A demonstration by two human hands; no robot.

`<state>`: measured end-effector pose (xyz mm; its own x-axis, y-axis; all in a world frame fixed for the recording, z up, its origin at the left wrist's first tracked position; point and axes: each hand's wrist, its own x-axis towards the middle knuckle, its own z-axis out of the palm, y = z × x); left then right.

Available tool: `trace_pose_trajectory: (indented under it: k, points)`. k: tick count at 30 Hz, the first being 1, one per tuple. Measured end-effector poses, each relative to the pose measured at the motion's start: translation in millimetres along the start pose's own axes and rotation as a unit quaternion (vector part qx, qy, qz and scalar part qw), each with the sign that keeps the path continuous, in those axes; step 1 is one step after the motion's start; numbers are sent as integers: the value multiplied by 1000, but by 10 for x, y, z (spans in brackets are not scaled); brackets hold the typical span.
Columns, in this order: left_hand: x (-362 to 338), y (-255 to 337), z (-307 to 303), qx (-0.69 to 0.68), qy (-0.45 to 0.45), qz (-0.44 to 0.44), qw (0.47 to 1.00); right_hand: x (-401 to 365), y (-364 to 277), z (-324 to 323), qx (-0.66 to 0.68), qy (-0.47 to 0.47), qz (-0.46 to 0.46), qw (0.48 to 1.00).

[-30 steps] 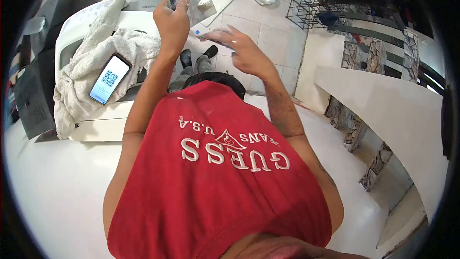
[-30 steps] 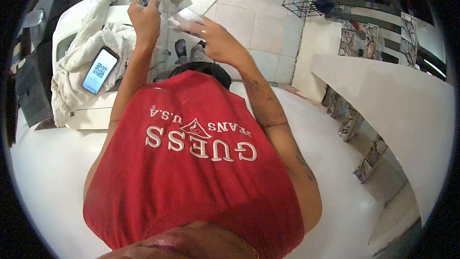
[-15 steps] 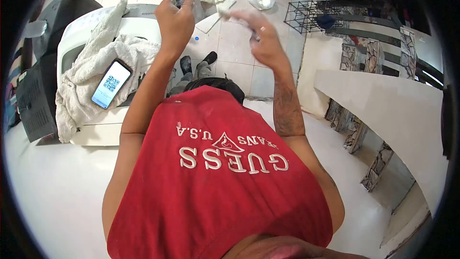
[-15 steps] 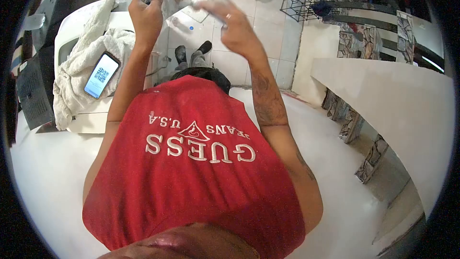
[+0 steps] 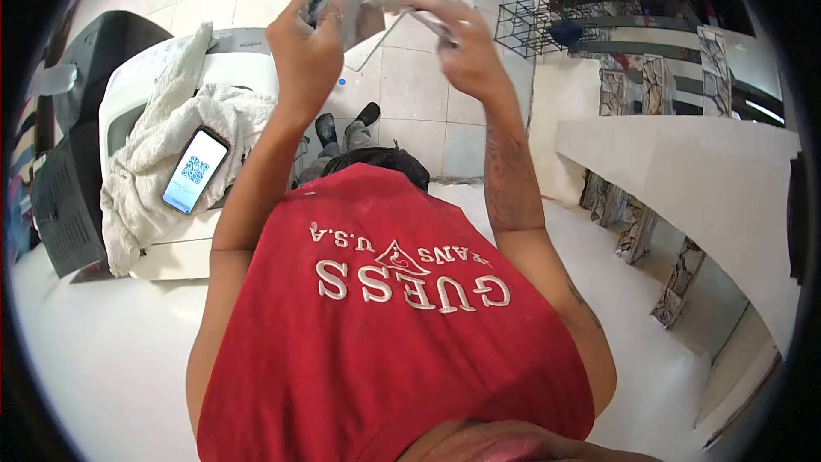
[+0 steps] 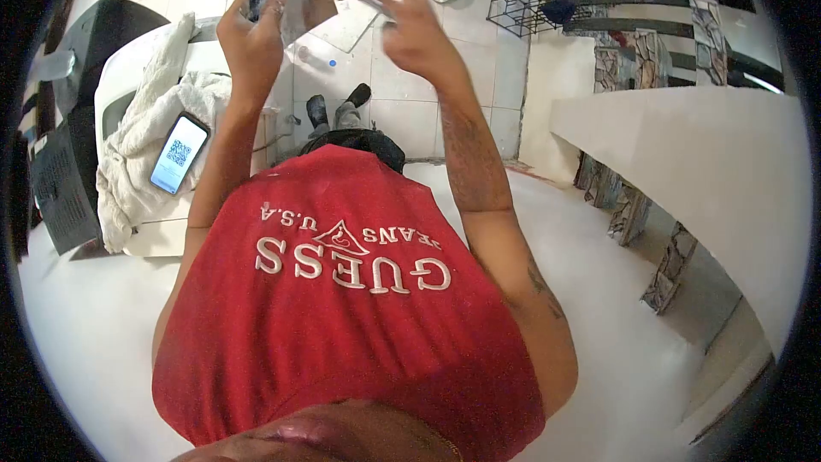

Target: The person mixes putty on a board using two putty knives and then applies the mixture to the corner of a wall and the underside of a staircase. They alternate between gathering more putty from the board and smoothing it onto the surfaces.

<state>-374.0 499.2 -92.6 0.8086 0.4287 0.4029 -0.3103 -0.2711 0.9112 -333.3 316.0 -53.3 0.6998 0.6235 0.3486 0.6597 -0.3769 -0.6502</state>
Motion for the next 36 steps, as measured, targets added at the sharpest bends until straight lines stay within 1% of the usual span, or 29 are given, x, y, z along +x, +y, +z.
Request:
trace_pose_trajectory:
  k: [1,3,4,7,8,10,11,13,14,15,16,18,19,22,23,26,30,31,32,34,35,36]
  points:
    - [-31,31,24,4,3,19,1000,-7,-13,69,6,-12,8,1000]
    - [-28,18,-39,12,3,-19,1000,-53,-3,249,21,-44,17,999]
    - [17,6,-77,19,9,-33,999,-125,-16,311,27,-85,5,996]
    - [76,3,-186,7,7,-27,1000,-179,-181,194,53,-182,37,981]
    - [104,-17,-214,-25,-4,-70,997,-170,-196,87,95,-109,42,989]
    - [125,-59,-234,-93,-26,-159,982,-187,-236,-99,176,33,55,982]
    - [109,-54,-208,-170,-35,-209,962,-193,-198,-132,137,89,66,984]
    - [68,-39,-142,-320,-56,-302,896,-91,-163,-40,61,74,-5,995]
    - [71,-1,-118,-342,-49,-326,880,-29,-172,48,24,66,-41,997]
    - [83,64,-104,-361,-41,-351,863,-88,-131,165,-54,58,-43,996]
    - [77,107,-102,-380,-33,-374,845,-210,-7,208,-81,18,-8,997]
    - [40,141,-133,-377,11,-400,835,-411,343,254,-133,-64,49,988]
    - [44,132,-159,-372,32,-412,831,-517,446,274,-144,-88,80,982]
    - [11,2,-183,-274,7,-295,915,-481,281,157,-63,-41,82,994]
    - [27,-45,-165,-242,-2,-250,938,-401,88,121,-24,-5,91,996]
    - [-7,-146,-64,-158,-30,-193,968,-194,-213,109,-41,-3,-4,999]
    - [-29,-126,-71,-49,-19,-105,993,-293,-208,280,-80,-118,67,987]
    - [-30,-181,-78,-54,0,-110,992,-309,-230,221,-57,-180,102,977]
    - [-12,-186,-121,-58,6,-122,991,-341,-168,197,37,-197,116,973]
    - [92,-174,-158,-82,1,-138,987,-445,-23,59,208,-205,148,945]
    - [133,-270,-142,-136,0,-155,979,-472,-142,-119,377,-141,290,868]
    - [159,-235,-107,-195,11,-191,962,-538,-172,-146,508,-37,266,818]
